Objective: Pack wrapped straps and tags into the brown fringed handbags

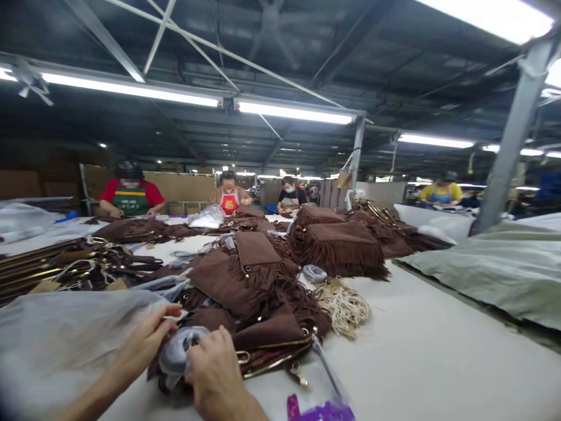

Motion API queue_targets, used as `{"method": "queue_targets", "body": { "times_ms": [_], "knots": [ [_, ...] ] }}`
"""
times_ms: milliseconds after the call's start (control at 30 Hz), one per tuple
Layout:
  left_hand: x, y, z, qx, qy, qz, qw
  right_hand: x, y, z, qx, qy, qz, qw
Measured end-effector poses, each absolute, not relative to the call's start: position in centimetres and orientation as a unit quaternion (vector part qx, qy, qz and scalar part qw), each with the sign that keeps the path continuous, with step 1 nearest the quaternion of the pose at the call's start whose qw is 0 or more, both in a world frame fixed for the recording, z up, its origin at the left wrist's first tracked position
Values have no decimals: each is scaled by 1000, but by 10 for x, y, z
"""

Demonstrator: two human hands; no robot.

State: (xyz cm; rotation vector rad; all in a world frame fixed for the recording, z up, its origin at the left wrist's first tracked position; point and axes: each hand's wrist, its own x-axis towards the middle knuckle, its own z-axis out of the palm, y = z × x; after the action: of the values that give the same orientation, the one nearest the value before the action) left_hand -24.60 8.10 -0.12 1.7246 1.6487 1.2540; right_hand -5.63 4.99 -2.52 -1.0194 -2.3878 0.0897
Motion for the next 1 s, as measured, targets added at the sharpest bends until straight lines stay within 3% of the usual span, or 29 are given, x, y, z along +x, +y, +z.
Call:
{"method": "queue_targets", "body": {
  "times_ms": [100, 167, 267, 400, 567, 700, 767, 900, 1000],
  "knots": [
    [-247, 76, 1, 609, 590, 505, 159, -16, 42, -25, -373, -822, 152, 403],
    [-241, 68, 4, 648, 572, 484, 137, 9, 36, -23, -384, -775, 230, 446],
    [-217, 51, 5, 775, 509, 349, 136, 40, 27, -21, -387, -750, 287, 453],
    [-178, 39, -5, 848, 503, 153, 65, 61, 16, -29, -365, -788, 200, 453],
    [-162, 52, -7, 837, 545, 50, -9, 57, 9, -52, -306, -884, -31, 352],
    [-169, 58, 7, 835, 542, 85, -42, 49, 13, -55, -297, -873, -192, 336],
    [-170, 55, 13, 840, 527, 118, -51, 44, 16, -46, -362, -860, -197, 302],
    [-166, 44, 19, 854, 497, 145, -59, 21, 20, -24, -537, -821, -128, 143],
    [-164, 42, 22, 848, 504, 155, -59, -5, 23, -20, -572, -810, -102, 76]
  ]
}}
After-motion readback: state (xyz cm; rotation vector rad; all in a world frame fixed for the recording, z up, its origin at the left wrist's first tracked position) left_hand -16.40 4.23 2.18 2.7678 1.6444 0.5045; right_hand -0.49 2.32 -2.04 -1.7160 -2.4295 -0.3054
